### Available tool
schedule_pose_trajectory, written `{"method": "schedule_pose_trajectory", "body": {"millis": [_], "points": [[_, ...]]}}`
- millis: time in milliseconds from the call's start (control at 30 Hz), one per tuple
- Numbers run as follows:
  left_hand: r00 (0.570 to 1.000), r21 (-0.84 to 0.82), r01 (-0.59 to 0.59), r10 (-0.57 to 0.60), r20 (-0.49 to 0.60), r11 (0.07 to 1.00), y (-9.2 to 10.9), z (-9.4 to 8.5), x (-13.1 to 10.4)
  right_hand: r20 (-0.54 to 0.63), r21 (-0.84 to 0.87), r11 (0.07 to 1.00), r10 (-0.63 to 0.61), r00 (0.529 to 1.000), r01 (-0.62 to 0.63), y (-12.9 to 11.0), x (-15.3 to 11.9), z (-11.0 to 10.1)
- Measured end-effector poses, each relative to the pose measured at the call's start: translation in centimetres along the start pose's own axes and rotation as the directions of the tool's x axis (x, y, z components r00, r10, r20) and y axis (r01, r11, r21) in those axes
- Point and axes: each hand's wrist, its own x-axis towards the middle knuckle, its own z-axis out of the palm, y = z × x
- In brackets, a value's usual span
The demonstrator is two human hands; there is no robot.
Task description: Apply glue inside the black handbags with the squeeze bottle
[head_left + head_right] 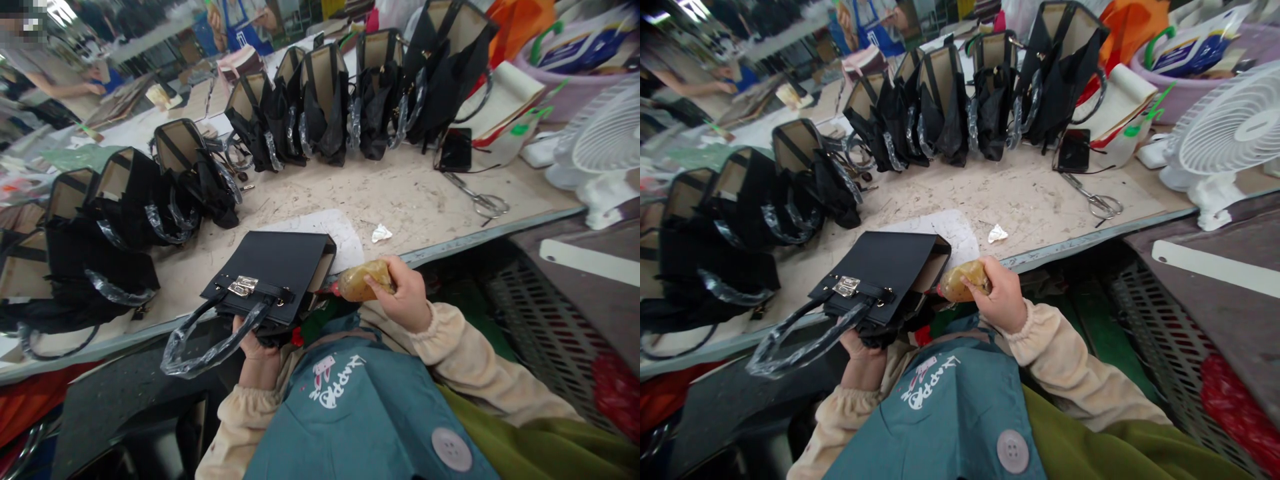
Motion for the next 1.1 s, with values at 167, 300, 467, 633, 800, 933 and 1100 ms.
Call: {"method": "schedule_pose_trajectory", "body": {"millis": [167, 300, 467, 633, 800, 933, 1100], "points": [[1.000, 0.044, 0.025, -0.026, 0.011, 0.999, -0.3, -0.3, 0.6, 0.004, 0.012, 0.998, 0.056, 0.998, -0.056, 1.1, 0.2, 0.6], [1.000, 0.065, -0.005, 0.006, -0.010, 0.998, -0.5, -0.5, 1.2, 0.041, 0.072, 0.989, 0.130, 0.991, -0.132, 1.4, 0.3, 0.8], [0.999, 0.039, 0.028, -0.027, -0.032, 0.999, -0.7, -0.4, 1.5, 0.133, 0.183, 0.952, 0.222, 0.966, -0.244, 1.0, -0.2, 1.0], [1.000, 0.098, 0.007, -0.005, -0.027, 0.995, -0.9, -0.6, 1.9, 0.169, 0.233, 0.920, 0.280, 0.945, -0.314, 1.0, -0.7, 1.3], [0.999, 0.132, 0.034, -0.033, -0.010, 0.991, -0.8, -0.4, 1.6, 0.109, 0.261, 0.910, 0.305, 0.946, -0.323, 1.0, -0.3, 1.2], [0.999, 0.083, 0.050, -0.050, -0.009, 0.995, -0.7, -0.2, 1.5, 0.109, 0.248, 0.917, 0.294, 0.950, -0.312, 1.0, -0.2, 1.3], [0.998, 0.028, 0.057, -0.057, -0.016, 0.998, -0.8, -0.4, 1.8, 0.116, 0.176, 0.952, 0.231, 0.966, -0.249, 1.3, -0.4, 1.6]]}}
